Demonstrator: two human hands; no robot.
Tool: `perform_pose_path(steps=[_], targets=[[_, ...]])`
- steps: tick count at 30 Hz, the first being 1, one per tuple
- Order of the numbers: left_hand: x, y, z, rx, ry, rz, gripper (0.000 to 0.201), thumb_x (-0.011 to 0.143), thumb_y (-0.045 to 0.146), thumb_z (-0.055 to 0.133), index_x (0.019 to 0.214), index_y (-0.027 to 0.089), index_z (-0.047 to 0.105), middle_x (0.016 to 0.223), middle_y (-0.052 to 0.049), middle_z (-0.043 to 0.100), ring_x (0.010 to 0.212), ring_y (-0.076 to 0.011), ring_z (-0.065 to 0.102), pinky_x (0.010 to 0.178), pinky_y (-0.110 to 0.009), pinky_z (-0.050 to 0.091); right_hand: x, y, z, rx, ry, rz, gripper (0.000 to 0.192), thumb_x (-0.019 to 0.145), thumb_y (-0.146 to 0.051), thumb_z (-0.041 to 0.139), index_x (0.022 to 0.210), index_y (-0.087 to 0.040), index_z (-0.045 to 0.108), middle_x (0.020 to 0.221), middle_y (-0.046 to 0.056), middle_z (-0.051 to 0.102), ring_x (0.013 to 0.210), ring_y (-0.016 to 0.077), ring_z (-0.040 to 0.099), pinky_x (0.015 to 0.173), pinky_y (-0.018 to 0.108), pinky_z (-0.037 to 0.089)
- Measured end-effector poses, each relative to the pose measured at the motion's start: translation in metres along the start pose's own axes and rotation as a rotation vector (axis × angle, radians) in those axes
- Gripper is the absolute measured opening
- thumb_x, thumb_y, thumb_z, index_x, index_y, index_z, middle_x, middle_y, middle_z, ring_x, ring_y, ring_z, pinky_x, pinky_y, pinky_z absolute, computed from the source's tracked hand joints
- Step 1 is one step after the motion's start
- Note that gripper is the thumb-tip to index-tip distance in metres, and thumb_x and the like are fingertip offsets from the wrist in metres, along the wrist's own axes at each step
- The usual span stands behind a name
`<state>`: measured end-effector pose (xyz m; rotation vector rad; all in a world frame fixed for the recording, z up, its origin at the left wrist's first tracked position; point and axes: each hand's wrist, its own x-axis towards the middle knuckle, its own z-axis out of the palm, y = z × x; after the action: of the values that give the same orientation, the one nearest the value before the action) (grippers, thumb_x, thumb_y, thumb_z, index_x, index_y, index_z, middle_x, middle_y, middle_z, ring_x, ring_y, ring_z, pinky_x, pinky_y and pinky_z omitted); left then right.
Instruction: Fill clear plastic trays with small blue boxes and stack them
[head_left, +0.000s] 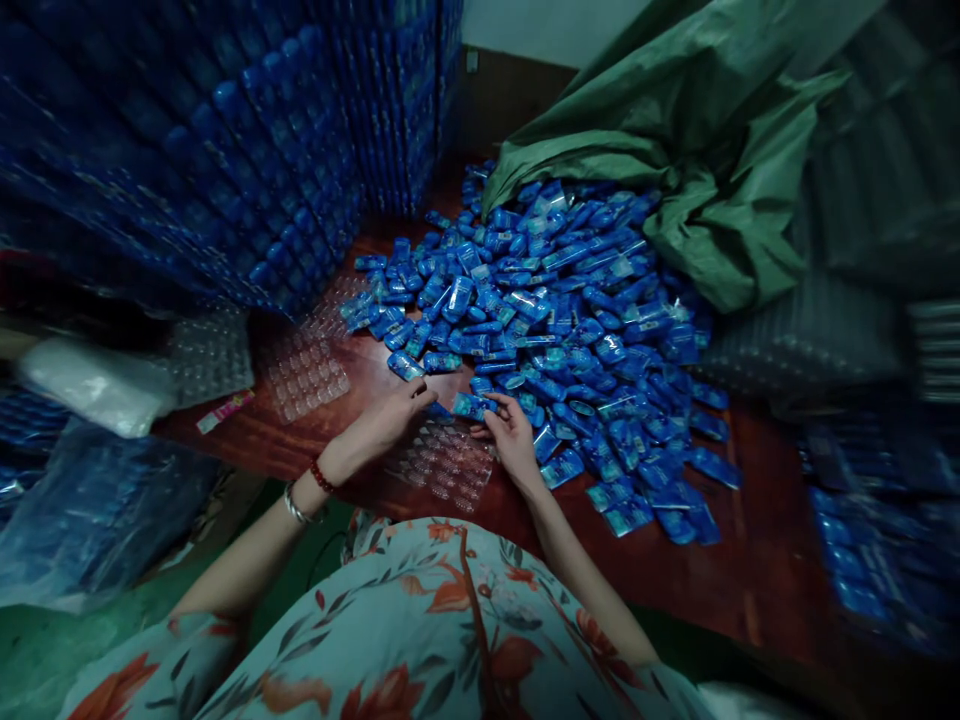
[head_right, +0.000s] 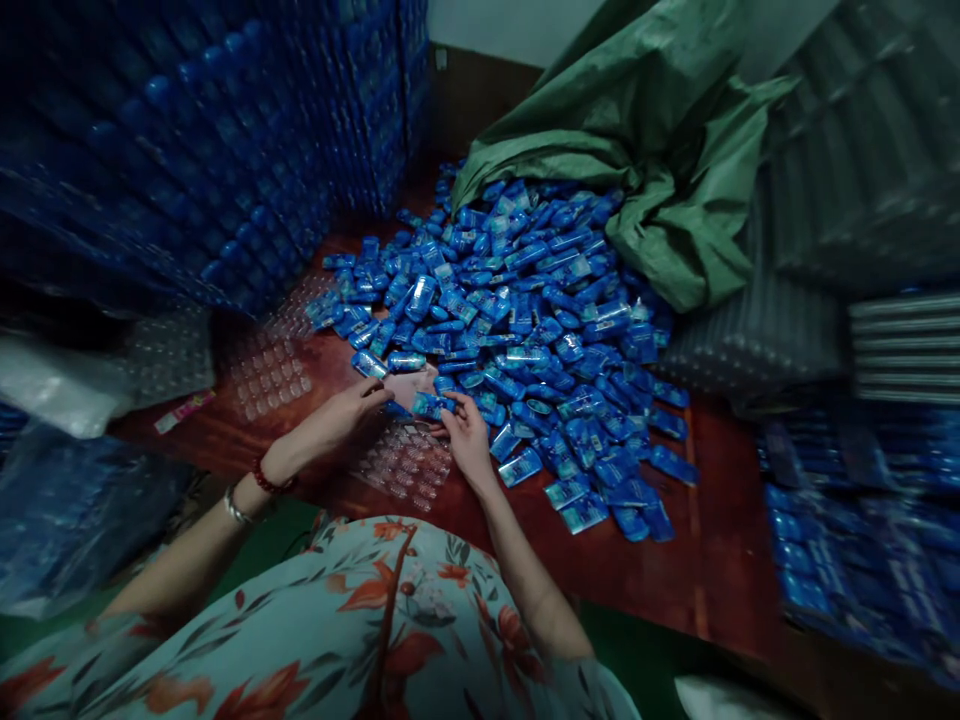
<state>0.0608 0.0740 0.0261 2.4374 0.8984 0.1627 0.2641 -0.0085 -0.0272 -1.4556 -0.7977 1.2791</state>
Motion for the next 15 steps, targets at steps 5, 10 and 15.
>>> perform_pose_path(steps=[5,10,15], targets=[[0.005,-0.001,-0.004,0.044,-0.037,-0.012,0.035,0.084,0.002,0.033,0.107,0.019,0.053,0.104,-0.008,0.052,0.080,-0.0160,0.055,0.076,-0.029,0.047,-0.003,0.001,0.000,-0.007,0.052,-0.019,0.040,0.076,-0.044,0.058,0.108,-0.024,0.046,0.081,-0.001,0.061,0.063,0.0147,0.064,0.063,0.031,0.057],[0.001,-0.004,0.002,-0.149,0.048,-0.023,0.025,0.094,0.024,0.034,0.110,0.017,0.052,0.106,-0.010,0.055,0.086,-0.0184,0.057,0.083,-0.033,0.048,-0.020,0.003,-0.007,-0.062,0.111,-0.070,0.035,0.078,-0.043,0.059,0.107,-0.024,0.051,0.086,0.000,0.062,0.068,0.0155,0.065,0.066,0.030,0.056],[-0.007,-0.001,0.009,-0.321,0.221,-0.090,0.038,0.093,0.030,0.039,0.128,0.016,0.046,0.122,-0.012,0.057,0.110,-0.0221,0.055,0.097,-0.037,0.042,-0.035,-0.006,-0.013,-0.438,0.121,-0.202,0.032,0.085,-0.038,0.052,0.113,-0.023,0.056,0.096,0.004,0.065,0.079,0.0168,0.063,0.074,0.031,0.052]])
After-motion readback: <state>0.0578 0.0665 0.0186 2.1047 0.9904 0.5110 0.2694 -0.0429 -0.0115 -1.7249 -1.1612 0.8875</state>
